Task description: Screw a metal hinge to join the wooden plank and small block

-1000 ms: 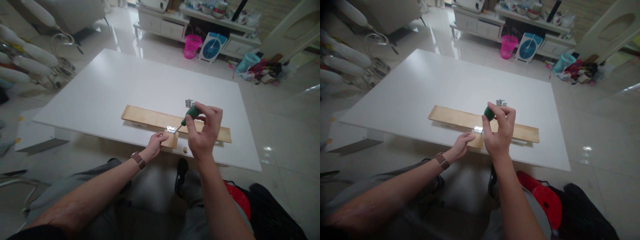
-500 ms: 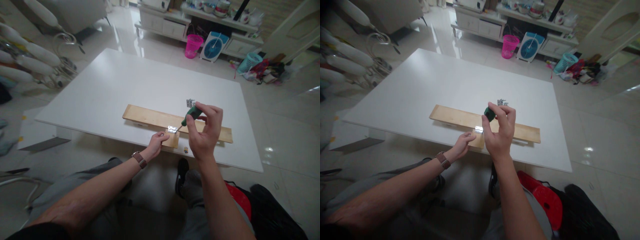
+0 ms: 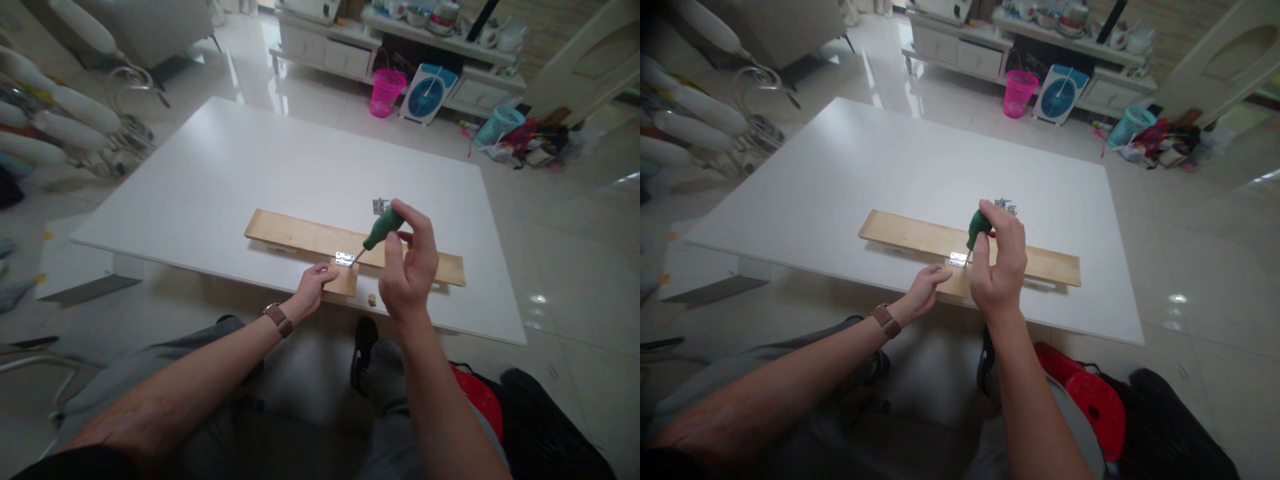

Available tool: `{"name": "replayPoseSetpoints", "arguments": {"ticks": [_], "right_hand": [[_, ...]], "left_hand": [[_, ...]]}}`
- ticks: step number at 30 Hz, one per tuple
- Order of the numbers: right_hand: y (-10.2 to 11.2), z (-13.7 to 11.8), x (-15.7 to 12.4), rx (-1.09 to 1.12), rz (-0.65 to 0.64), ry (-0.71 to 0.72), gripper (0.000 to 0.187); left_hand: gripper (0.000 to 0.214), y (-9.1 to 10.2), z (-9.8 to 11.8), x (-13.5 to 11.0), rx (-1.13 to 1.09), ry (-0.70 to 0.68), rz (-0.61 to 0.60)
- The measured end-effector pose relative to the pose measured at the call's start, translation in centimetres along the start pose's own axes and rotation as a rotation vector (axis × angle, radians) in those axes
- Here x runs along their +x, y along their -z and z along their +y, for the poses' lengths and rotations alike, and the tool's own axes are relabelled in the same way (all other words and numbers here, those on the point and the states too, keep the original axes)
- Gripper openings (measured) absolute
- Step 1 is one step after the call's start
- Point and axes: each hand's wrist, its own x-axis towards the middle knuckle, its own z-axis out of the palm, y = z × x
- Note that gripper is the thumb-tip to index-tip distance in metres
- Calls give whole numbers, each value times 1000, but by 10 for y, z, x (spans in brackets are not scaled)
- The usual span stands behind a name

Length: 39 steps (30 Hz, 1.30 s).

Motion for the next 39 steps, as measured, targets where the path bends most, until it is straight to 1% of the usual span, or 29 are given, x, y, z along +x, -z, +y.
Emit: {"name": "replayPoseSetpoints", "arguments": {"ticks": [2,4,7,9,13,16,20,22,24,28,30,32,39], "right_hand": [[0,2,0,27,-14,5,46],[-1,2,0,12,-5,3,42],[0,-1,2,-49,45,-4,32],[1,-3,2,-67,63,-7,31],[0,-1,1,-22,7,0,38],[-2,0,1,3,3,15,41],[-1,-2,3,-32,47,26,30],[0,-3,3,-57,65,17,28],[1,-3,3,-52,44,3,30],[0,1,0,24,-26,18,46],[-1,3,-1,45,-32,26,51],[-1,3,-1,37,-29,28,53],[1,-3,3,-40,5,-3,38]], "left_hand": [[45,0,0,0,0,1,9],[46,0,-1,1,4,1,13],[46,0,-1,0,5,1,12],[47,0,-1,0,1,3,12],[45,0,0,-1,3,1,5],[44,0,1,-1,2,-5,2],[44,1,0,0,0,-8,4],[45,1,-1,1,-1,-11,4],[45,2,-1,1,4,-11,3],[43,1,-1,0,13,-12,-9],[43,1,0,0,12,-13,-13],[43,1,0,-1,15,-15,-13],[42,0,1,-2,7,0,-10]]}}
